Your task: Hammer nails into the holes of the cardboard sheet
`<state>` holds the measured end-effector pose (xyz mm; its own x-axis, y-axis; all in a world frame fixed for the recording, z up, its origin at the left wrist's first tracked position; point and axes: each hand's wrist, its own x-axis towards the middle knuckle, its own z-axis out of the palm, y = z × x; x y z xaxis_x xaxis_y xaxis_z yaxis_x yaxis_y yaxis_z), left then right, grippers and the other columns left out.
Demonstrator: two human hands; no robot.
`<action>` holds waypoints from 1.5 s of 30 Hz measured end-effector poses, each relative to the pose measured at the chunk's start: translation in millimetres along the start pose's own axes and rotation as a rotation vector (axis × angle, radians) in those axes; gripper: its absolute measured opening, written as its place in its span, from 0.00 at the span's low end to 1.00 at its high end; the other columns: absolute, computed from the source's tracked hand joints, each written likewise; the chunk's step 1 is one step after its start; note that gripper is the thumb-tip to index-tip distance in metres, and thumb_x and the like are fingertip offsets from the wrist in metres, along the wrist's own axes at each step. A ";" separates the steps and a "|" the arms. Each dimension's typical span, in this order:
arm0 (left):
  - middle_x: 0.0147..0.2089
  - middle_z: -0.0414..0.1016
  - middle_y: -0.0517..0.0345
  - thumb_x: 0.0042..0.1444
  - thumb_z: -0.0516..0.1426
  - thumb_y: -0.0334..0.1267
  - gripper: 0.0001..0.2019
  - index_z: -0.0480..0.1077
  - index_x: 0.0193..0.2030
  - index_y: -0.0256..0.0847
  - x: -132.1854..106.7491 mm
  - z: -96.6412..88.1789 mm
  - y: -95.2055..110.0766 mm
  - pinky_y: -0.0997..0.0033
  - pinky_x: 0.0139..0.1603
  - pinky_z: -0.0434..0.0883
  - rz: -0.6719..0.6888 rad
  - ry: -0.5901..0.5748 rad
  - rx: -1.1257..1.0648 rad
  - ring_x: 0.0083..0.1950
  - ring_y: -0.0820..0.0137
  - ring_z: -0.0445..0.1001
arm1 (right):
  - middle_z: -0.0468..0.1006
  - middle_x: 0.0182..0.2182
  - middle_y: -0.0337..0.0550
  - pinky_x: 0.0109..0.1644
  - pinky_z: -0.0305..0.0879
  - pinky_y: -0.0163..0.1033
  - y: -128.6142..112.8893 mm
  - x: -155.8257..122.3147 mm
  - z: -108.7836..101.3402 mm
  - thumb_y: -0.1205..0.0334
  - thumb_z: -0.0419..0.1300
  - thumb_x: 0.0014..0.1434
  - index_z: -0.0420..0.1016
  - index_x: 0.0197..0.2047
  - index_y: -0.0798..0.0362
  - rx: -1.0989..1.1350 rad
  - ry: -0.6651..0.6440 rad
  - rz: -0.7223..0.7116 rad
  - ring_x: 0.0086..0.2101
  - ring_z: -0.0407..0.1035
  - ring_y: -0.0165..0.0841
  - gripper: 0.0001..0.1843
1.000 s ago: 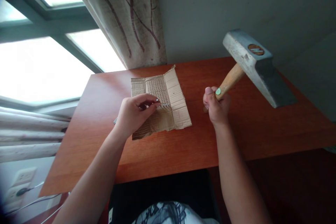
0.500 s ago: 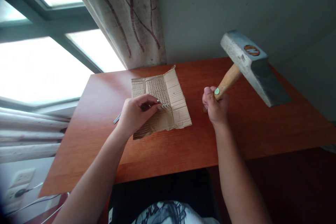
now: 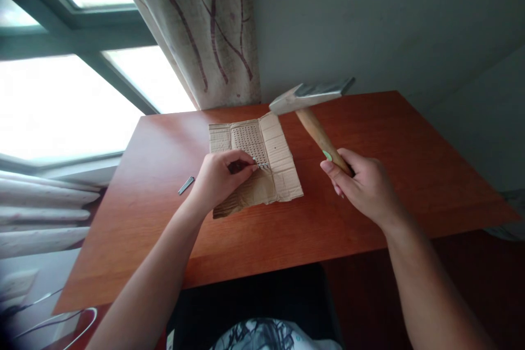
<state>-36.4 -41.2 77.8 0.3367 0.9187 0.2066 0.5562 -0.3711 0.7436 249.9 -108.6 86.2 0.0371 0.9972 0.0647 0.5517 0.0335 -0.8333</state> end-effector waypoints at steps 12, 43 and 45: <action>0.30 0.81 0.61 0.54 0.62 0.30 0.04 0.78 0.33 0.42 -0.8 0.5 -0.6 0.74 0.32 0.68 0.033 0.012 0.006 0.29 0.73 0.75 | 0.62 0.15 0.34 0.23 0.49 0.38 -52.0 -2.2 -26.6 0.38 0.52 0.66 0.66 0.28 0.47 -0.540 -0.146 -0.215 0.16 0.58 0.30 0.24; 0.41 0.82 0.57 0.57 0.62 0.35 0.07 0.78 0.42 0.44 -6.8 -7.2 3.4 0.67 0.40 0.72 0.130 0.001 0.249 0.40 0.65 0.78 | 0.63 0.16 0.34 0.24 0.50 0.38 -53.0 -5.8 -24.6 0.40 0.53 0.66 0.63 0.26 0.48 -0.568 -0.191 -0.167 0.17 0.58 0.30 0.23; 0.46 0.81 0.54 0.58 0.62 0.37 0.08 0.78 0.44 0.44 -9.3 -6.6 1.3 0.61 0.47 0.73 0.172 0.008 0.291 0.46 0.60 0.77 | 0.63 0.16 0.34 0.24 0.50 0.38 -54.0 -6.1 -25.5 0.40 0.53 0.66 0.63 0.26 0.48 -0.583 -0.194 -0.163 0.17 0.59 0.30 0.24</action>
<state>-43.8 -49.3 81.1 0.4391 0.8398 0.3194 0.6859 -0.5429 0.4845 241.2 -118.2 144.8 -0.2072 0.9781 0.0195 0.9027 0.1989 -0.3815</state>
